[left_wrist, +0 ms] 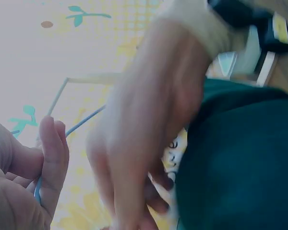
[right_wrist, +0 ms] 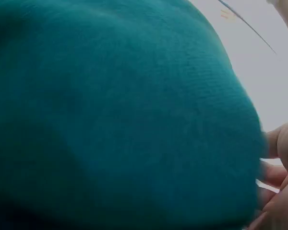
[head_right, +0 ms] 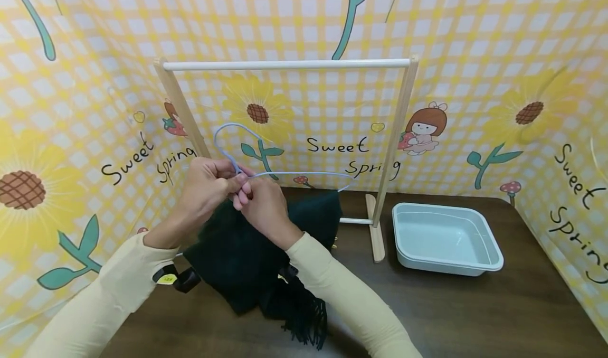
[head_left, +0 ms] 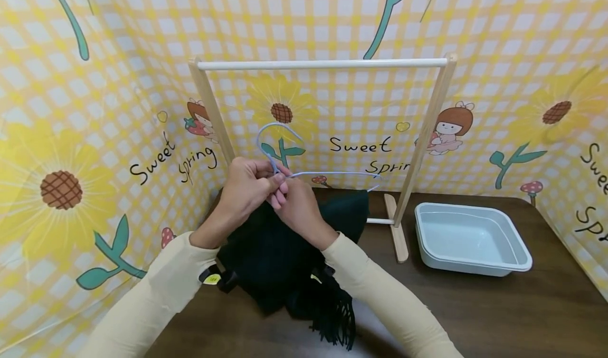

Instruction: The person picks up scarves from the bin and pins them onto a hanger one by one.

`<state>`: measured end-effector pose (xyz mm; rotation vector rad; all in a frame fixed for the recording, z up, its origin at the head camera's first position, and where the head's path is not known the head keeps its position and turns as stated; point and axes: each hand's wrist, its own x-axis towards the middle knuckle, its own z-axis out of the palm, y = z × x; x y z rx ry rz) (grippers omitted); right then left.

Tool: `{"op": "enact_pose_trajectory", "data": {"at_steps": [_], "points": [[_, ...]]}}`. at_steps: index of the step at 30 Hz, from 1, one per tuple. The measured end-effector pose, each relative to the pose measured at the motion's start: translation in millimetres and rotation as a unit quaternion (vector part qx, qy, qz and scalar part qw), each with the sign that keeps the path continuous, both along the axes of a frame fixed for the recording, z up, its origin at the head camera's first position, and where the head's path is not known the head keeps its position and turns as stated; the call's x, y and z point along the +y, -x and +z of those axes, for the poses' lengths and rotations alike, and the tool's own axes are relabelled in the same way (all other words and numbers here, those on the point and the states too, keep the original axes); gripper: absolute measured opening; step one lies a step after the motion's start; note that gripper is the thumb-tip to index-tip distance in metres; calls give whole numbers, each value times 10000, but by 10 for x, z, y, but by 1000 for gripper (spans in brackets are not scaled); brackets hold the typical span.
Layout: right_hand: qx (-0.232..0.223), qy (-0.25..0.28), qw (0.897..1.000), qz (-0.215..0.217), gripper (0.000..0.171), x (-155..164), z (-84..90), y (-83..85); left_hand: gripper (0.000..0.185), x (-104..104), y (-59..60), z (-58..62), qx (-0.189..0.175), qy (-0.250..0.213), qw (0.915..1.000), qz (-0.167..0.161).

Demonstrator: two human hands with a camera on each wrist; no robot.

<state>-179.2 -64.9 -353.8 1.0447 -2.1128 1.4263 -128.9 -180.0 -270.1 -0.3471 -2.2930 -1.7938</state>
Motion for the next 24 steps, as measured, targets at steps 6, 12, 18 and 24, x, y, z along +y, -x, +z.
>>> {"op": "enact_pose_trajectory", "data": {"at_steps": [6, 12, 18, 24], "points": [[2770, -1046, 9540, -472, 16, 333, -137, -221, 14, -109, 8, 22, 184, -308, 9991, 237], [4011, -1765, 8973, -524, 38, 542, -340, -236, 17, -174, -5, 171, 584, 12, 9977, 354], [4332, -1568, 8846, -716, 44, 483, -381, -207, 17, -192, 11, 311, 542, 328, 9973, 382], [4442, -1419, 8818, -709, 44, 344, -371, -215, 17, -225, 23, 316, 516, 560, 9955, 561]]}}
